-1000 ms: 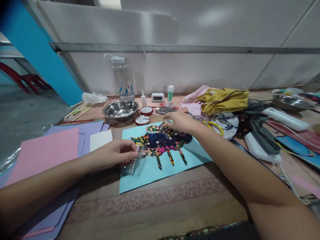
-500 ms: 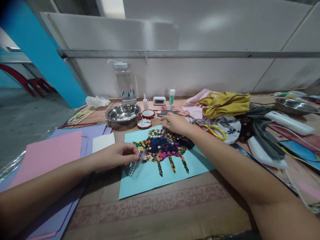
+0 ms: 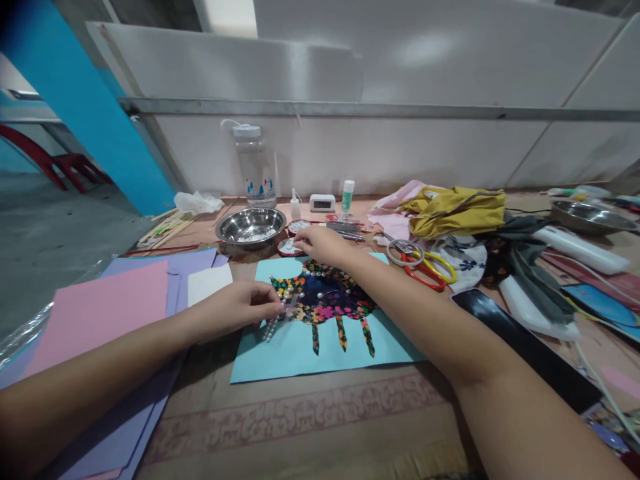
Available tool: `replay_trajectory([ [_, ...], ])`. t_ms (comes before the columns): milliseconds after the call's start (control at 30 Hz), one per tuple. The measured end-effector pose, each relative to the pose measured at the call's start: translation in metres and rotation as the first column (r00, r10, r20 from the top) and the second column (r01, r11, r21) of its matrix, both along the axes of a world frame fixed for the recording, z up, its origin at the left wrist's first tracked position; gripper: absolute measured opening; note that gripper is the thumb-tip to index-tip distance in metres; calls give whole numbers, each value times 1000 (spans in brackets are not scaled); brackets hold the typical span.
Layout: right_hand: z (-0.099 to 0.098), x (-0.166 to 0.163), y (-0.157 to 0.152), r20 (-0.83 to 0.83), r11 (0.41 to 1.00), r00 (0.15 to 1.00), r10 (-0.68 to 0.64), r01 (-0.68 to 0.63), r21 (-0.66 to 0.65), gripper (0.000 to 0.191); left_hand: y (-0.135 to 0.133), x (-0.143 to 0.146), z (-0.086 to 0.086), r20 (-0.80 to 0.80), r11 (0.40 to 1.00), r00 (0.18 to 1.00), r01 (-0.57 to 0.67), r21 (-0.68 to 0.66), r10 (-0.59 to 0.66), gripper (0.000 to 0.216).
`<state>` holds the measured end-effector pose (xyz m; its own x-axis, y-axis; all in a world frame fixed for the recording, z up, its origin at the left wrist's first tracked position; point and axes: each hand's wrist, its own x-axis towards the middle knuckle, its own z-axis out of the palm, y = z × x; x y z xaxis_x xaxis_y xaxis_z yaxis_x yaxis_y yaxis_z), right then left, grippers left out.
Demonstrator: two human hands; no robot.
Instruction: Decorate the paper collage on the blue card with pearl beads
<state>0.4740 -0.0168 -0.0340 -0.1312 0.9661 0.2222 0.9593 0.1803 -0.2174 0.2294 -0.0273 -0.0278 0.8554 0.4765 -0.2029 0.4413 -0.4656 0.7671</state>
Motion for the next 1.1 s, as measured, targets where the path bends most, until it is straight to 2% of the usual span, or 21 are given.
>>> replay_trajectory([
  [133,2,23,-5,29,991,991,-129,130,-36,23,-17,3,0,-16,986,998,-64,152,67,35],
  [233,1,43,-12,57,973,976,-209,213,-84,22,-27,2,1,-76,965,996,-24,261,45,38],
  [400,-4,51,-20,57,978,982,-177,182,-97,32,-36,-1,1,-174,912,984,94,398,-26,32],
  [500,-6,49,-22,39,985,990,-134,138,-105,31,-31,-1,-2,-163,920,986,107,377,-48,34],
  [600,-2,51,-22,2,985,988,-153,153,-83,30,-23,2,-6,-124,939,991,93,330,-54,36],
  [800,25,58,-17,-85,974,970,-226,228,11,29,-16,5,-8,-120,939,988,128,319,-94,36],
  [933,33,37,-8,-117,991,984,-134,137,14,23,-18,4,-7,-121,935,987,142,324,-107,37],
  [1100,25,-2,3,57,994,993,100,-98,-46,31,-20,3,-7,-115,930,987,142,338,-109,38],
])
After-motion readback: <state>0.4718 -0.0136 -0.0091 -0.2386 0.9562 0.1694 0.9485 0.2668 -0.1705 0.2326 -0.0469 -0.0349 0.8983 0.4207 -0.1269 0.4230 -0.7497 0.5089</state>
